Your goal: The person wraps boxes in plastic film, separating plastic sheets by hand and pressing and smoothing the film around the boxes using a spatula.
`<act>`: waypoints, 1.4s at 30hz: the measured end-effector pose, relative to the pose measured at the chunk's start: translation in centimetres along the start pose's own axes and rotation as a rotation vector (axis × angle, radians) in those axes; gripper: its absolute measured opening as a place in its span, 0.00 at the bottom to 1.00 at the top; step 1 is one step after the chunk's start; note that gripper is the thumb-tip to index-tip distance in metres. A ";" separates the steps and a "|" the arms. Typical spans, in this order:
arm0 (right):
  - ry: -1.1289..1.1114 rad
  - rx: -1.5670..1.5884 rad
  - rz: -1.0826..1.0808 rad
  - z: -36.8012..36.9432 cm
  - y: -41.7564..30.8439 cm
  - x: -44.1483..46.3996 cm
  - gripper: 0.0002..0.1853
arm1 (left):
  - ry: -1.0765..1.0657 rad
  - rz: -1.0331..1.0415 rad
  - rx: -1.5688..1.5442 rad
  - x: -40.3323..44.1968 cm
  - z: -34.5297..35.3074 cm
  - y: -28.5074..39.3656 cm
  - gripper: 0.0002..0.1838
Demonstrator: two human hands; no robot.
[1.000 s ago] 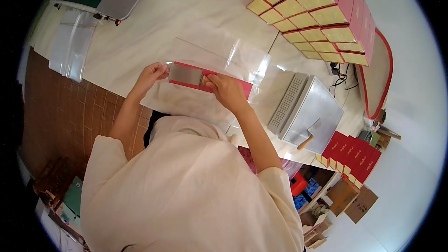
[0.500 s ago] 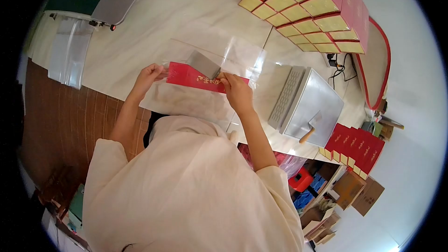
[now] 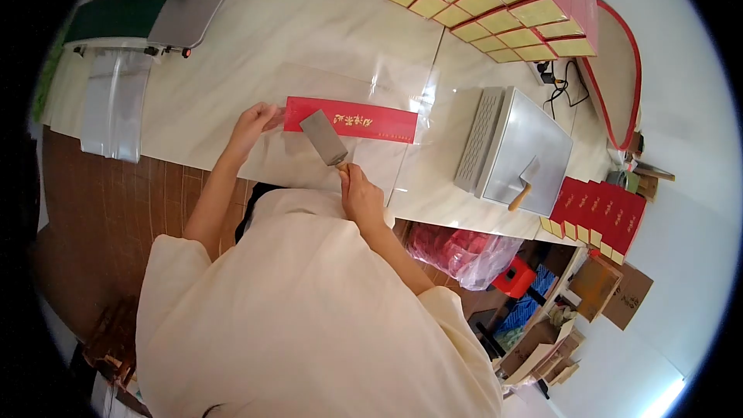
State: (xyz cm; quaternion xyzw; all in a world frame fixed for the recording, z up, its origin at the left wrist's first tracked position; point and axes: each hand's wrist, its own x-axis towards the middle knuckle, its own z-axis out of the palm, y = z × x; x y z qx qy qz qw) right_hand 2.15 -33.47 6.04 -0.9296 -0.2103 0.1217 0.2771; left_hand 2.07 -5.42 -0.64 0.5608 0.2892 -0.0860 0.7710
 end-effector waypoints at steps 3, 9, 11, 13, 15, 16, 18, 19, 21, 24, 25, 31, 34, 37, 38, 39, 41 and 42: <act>-0.030 -0.033 -0.026 -0.4 -0.9 0.7 0.08 | -0.022 -0.017 0.012 -0.1 -0.1 0.1 0.17; -0.042 -0.035 0.008 -0.2 -1.4 0.8 0.08 | -0.065 -0.048 0.021 1.3 -1.0 -1.2 0.18; -0.047 -0.021 0.035 -0.3 -1.8 0.4 0.09 | -0.076 -0.042 0.018 1.4 -1.1 -1.2 0.18; -0.072 -0.039 0.104 -0.7 -2.5 0.4 0.10 | -0.084 -0.037 0.015 1.3 -0.8 -1.1 0.18; -0.097 -0.051 0.172 -0.5 -2.6 0.3 0.10 | -0.037 -0.007 -0.029 1.2 -0.4 -0.7 0.15; -0.023 0.029 0.234 -0.1 -2.3 0.1 0.11 | -0.040 -0.009 -0.028 1.0 -0.3 -0.3 0.15; 0.053 0.109 0.303 0.4 -2.6 -0.1 0.12 | -0.054 -0.004 -0.024 0.6 -0.3 0.3 0.16; 0.048 0.192 0.353 0.6 -3.0 0.0 0.13 | -0.060 -0.005 -0.023 0.7 -0.5 0.2 0.16; 0.057 0.226 0.380 1.5 -3.7 0.0 0.14 | -0.105 -0.014 -0.021 1.1 -0.7 0.2 0.16; 0.043 0.026 0.372 3.4 -4.9 0.5 0.14 | -0.116 0.003 -0.026 1.1 -0.8 0.4 0.17; 0.037 -0.020 0.361 3.9 -5.7 0.9 0.14 | -0.116 0.002 -0.025 1.3 -1.0 -0.1 0.17; -0.053 -0.191 0.319 6.1 -9.2 2.8 0.14 | -0.181 -0.040 0.004 1.7 -1.2 -0.3 0.15; -0.099 -0.221 0.296 6.2 -10.0 3.4 0.13 | -0.176 -0.008 -0.060 1.7 -1.4 -0.7 0.16; -0.047 -0.183 0.260 6.5 -10.2 3.7 0.13 | -0.169 -0.012 -0.089 1.6 -1.3 -0.9 0.16; -0.043 -0.176 0.244 6.4 -10.2 3.9 0.13 | -0.164 -0.013 -0.108 1.6 -1.3 -1.2 0.16; -0.038 -0.168 0.229 6.3 -10.2 4.2 0.13 | -0.160 -0.014 -0.125 1.7 -1.3 -1.4 0.16; -0.023 -0.149 0.201 6.3 -10.1 4.7 0.13 | -0.173 -0.022 -0.107 1.9 -1.4 -1.6 0.16; -0.014 -0.132 0.168 6.3 -10.1 5.1 0.13 | -0.180 -0.031 -0.093 2.0 -1.6 -1.7 0.16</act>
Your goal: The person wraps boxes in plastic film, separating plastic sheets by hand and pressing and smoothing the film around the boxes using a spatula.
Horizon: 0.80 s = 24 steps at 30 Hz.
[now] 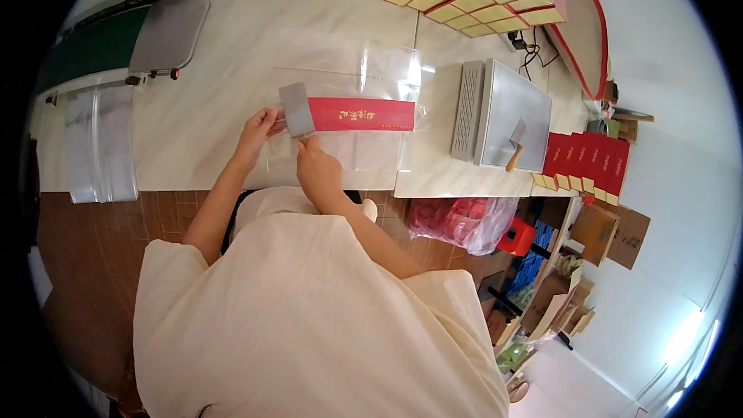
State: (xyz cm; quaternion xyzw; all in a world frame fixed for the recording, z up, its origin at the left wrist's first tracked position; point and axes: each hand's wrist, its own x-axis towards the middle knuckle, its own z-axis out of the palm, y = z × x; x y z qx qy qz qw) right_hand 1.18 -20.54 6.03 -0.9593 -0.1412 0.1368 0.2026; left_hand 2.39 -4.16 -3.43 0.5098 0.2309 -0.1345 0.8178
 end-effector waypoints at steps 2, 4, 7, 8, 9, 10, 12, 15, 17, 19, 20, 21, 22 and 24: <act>0.011 0.021 -0.005 0.3 -0.1 0.7 0.13 | 0.009 0.002 0.000 0.1 -0.1 -0.3 0.17; 0.026 0.042 -0.008 0.5 -0.1 1.4 0.13 | 0.014 0.005 0.004 0.1 -0.1 0.0 0.17; -0.009 0.063 -0.003 0.2 0.2 2.5 0.14 | 0.019 0.011 0.028 0.0 0.0 0.2 0.17; -0.037 0.090 -0.017 -0.1 0.4 2.9 0.14 | 0.016 0.015 0.017 0.1 0.0 0.2 0.18; -0.065 0.116 -0.030 -0.4 0.7 3.3 0.14 | 0.013 0.018 0.007 0.1 -0.1 0.3 0.18; -0.060 0.127 -0.030 -0.8 1.3 3.7 0.14 | 0.014 0.020 0.018 0.1 -0.1 0.5 0.18; -0.005 0.266 0.034 -2.5 3.7 4.7 0.17 | 0.038 -0.004 0.067 0.0 0.0 0.8 0.19; 0.225 0.258 0.023 -7.0 10.2 4.5 0.18 | 0.071 0.013 0.063 -0.9 0.9 2.0 0.21; 0.135 0.331 0.430 -11.1 15.5 4.8 0.18 | 0.115 0.005 0.096 -0.8 0.7 1.5 0.22; 0.331 0.423 0.451 -13.4 22.0 4.2 0.21 | 0.190 -0.005 0.131 -0.3 0.3 1.1 0.23; 0.356 0.419 0.469 -14.6 24.5 3.9 0.21 | 0.214 -0.011 0.144 0.0 0.4 1.0 0.24; 0.373 0.372 0.540 -15.6 27.6 3.5 0.22 | 0.245 -0.018 0.185 -0.3 1.3 1.8 0.23; 0.388 0.326 0.611 -16.5 30.3 3.1 0.22 | 0.278 -0.024 0.225 -0.5 2.2 2.5 0.23; 0.380 0.305 0.666 -18.0 34.3 2.8 0.23 | 0.290 -0.022 0.287 -0.1 2.6 2.4 0.22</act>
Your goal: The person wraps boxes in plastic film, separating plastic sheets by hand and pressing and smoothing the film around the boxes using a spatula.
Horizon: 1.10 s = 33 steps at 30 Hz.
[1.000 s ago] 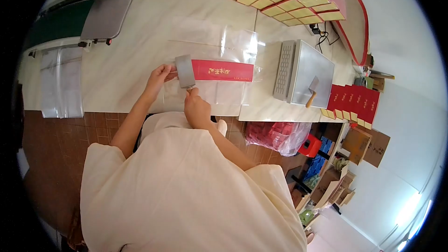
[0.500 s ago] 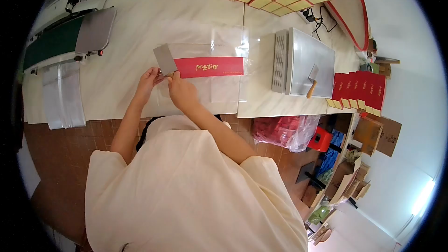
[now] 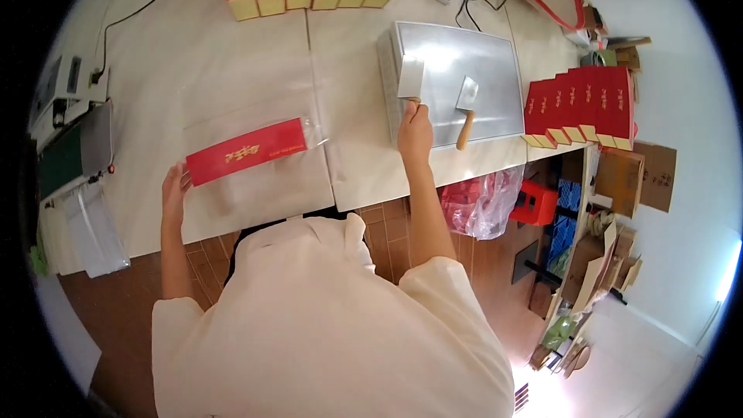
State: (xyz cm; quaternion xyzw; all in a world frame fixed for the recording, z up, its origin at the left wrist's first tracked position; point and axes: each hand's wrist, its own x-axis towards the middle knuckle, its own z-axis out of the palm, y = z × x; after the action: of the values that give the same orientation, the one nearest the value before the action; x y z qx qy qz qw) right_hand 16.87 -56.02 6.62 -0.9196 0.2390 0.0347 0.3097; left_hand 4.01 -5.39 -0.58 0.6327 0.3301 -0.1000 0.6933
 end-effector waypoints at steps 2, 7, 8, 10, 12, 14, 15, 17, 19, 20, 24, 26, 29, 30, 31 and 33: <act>0.099 -0.165 -0.120 -0.6 2.0 2.0 0.24 | 0.062 -0.006 0.086 -0.1 0.1 0.2 0.21; 0.089 -0.257 -0.082 -1.8 2.1 4.2 0.20 | 0.177 0.001 0.278 -0.9 0.9 2.1 0.20; 0.110 -0.293 -0.055 -2.4 1.0 3.6 0.17 | 0.194 -0.010 0.293 -0.8 0.7 2.2 0.20; 0.329 -0.335 -0.311 -2.8 -0.1 3.1 0.16 | 0.174 -0.070 0.285 -0.7 0.4 1.9 0.21; 0.566 -0.370 -0.571 -2.1 -0.8 2.8 0.17 | 0.157 -0.093 0.273 -0.9 0.1 1.7 0.21; 0.276 -0.056 -0.786 -0.1 -1.4 1.6 0.23 | 0.127 -0.105 0.268 -0.8 -0.2 1.7 0.22; 0.022 0.075 -0.658 1.6 -1.8 0.5 0.24 | 0.122 -0.139 0.249 -0.6 -0.4 1.4 0.23; -0.399 0.264 -0.416 5.8 -2.0 -1.8 0.24 | 0.107 -0.168 0.237 -0.4 -0.7 1.3 0.24; -0.563 0.322 -0.312 8.2 -3.2 -3.6 0.24 | 0.109 -0.171 0.155 -0.5 -0.1 1.3 0.24; -0.700 0.462 -0.146 8.7 -4.2 -4.6 0.22 | 0.109 -0.167 0.146 -0.4 0.0 1.2 0.24; -0.784 0.673 -0.042 11.4 -3.6 -5.7 0.16 | 0.043 -0.101 0.115 -0.2 -0.7 0.5 0.20; -0.750 0.751 -0.003 11.7 -3.1 -5.6 0.14 | 0.000 -0.066 0.098 0.1 -1.0 0.1 0.18; -0.629 0.846 0.048 11.5 -2.1 -5.3 0.11 | -0.003 -0.020 0.019 0.0 -1.2 0.1 0.14; -0.544 0.860 0.054 11.6 -1.6 -5.0 0.10 | 0.027 -0.022 0.009 -0.6 -0.7 0.7 0.15; -0.544 0.860 0.051 11.7 -0.9 -4.6 0.10 | 0.055 -0.028 0.001 -0.9 -0.6 1.1 0.15; -0.406 0.944 0.156 11.8 0.2 -3.8 0.13 | 0.103 -0.036 -0.038 -0.8 -1.5 0.7 0.16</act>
State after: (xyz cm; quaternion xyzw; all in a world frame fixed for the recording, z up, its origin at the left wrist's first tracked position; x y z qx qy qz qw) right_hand 14.39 -47.69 -2.19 -0.6340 0.2317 0.1240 0.7273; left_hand 3.28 -4.04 0.47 0.6178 0.3784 -0.0735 0.6854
